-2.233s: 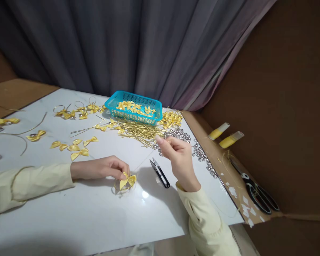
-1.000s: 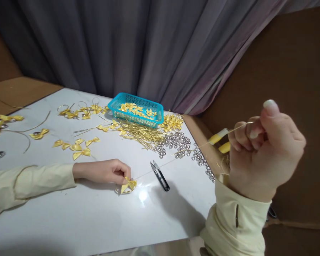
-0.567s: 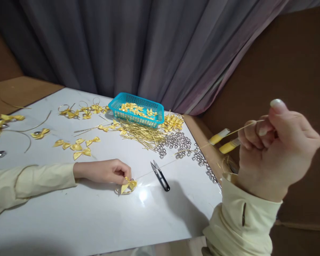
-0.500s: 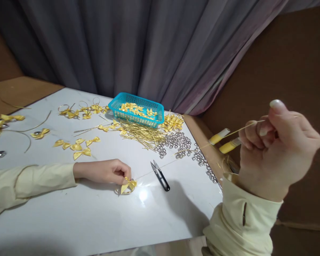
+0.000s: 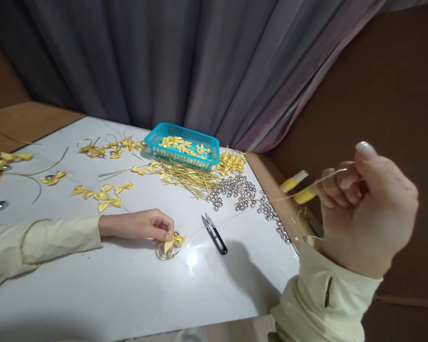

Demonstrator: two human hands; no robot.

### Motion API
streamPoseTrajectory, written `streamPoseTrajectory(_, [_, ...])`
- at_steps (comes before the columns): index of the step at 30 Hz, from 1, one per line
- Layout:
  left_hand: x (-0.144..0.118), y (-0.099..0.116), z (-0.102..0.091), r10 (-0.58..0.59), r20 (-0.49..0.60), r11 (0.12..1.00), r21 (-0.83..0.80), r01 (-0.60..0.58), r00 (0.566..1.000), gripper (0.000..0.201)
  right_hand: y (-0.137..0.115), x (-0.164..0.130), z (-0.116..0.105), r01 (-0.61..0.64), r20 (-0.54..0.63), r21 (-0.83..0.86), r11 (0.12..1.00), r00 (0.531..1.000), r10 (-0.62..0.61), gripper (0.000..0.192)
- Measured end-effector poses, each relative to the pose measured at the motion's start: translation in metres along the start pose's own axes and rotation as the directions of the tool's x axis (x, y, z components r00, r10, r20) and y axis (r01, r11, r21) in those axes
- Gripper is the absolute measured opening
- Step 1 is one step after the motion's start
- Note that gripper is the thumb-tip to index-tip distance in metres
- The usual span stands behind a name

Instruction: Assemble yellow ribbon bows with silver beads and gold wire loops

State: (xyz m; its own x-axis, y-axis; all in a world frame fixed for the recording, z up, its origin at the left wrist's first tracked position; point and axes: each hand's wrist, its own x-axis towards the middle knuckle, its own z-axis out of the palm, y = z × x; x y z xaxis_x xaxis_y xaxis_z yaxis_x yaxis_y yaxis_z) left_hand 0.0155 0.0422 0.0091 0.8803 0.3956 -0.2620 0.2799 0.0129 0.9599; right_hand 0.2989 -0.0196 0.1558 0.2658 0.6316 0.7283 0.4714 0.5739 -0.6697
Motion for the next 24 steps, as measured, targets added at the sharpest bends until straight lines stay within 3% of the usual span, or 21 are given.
streamPoseTrajectory(3, [0.000,0.002,0.000,0.016,0.022,0.998,-0.065,-0.014,1.000,0.018,-0.008,-0.027,0.004,-0.135,0.065,0.173,0.976,0.990,0.125,0.039])
streamPoseTrajectory(5, [0.000,0.002,0.000,0.027,0.043,0.994,-0.110,-0.022,0.999,0.019,-0.014,-0.051,0.008,-0.138,0.212,0.123,0.983,0.971,0.110,0.032])
streamPoseTrajectory(8, [-0.001,0.002,0.000,0.041,0.067,0.989,-0.144,-0.031,0.997,0.020,-0.020,-0.083,0.021,-0.261,0.542,-0.003,0.965,0.811,0.221,0.029])
streamPoseTrajectory(10, [-0.001,0.002,-0.001,0.046,0.076,0.989,-0.144,-0.035,0.996,0.021,-0.020,-0.099,0.031,-0.322,0.642,-0.076,0.944,0.708,0.293,0.026])
streamPoseTrajectory(13, [-0.001,0.003,-0.001,0.041,0.075,0.988,-0.152,-0.029,0.996,0.022,-0.014,-0.113,0.041,-0.453,0.681,-0.045,0.890,0.639,0.359,0.030])
streamPoseTrajectory(16, [0.000,0.002,-0.002,0.038,0.076,0.987,-0.159,-0.026,0.996,0.023,-0.011,-0.114,0.035,-0.597,0.612,0.131,0.791,0.677,0.410,0.031])
streamPoseTrajectory(19, [-0.001,0.001,-0.002,0.032,0.082,0.985,-0.171,-0.017,0.996,0.023,-0.016,-0.102,0.020,-0.615,0.539,0.272,0.740,0.734,0.413,0.027])
streamPoseTrajectory(21, [-0.001,0.001,-0.002,0.021,0.079,0.984,-0.180,-0.006,0.997,0.023,-0.023,-0.091,0.010,-0.580,0.491,0.265,0.770,0.768,0.410,0.027])
streamPoseTrajectory(24, [-0.002,0.002,-0.001,0.013,0.071,0.983,-0.185,0.001,0.997,0.023,-0.027,-0.084,-0.009,-0.480,0.313,0.162,0.862,0.853,0.416,0.039])
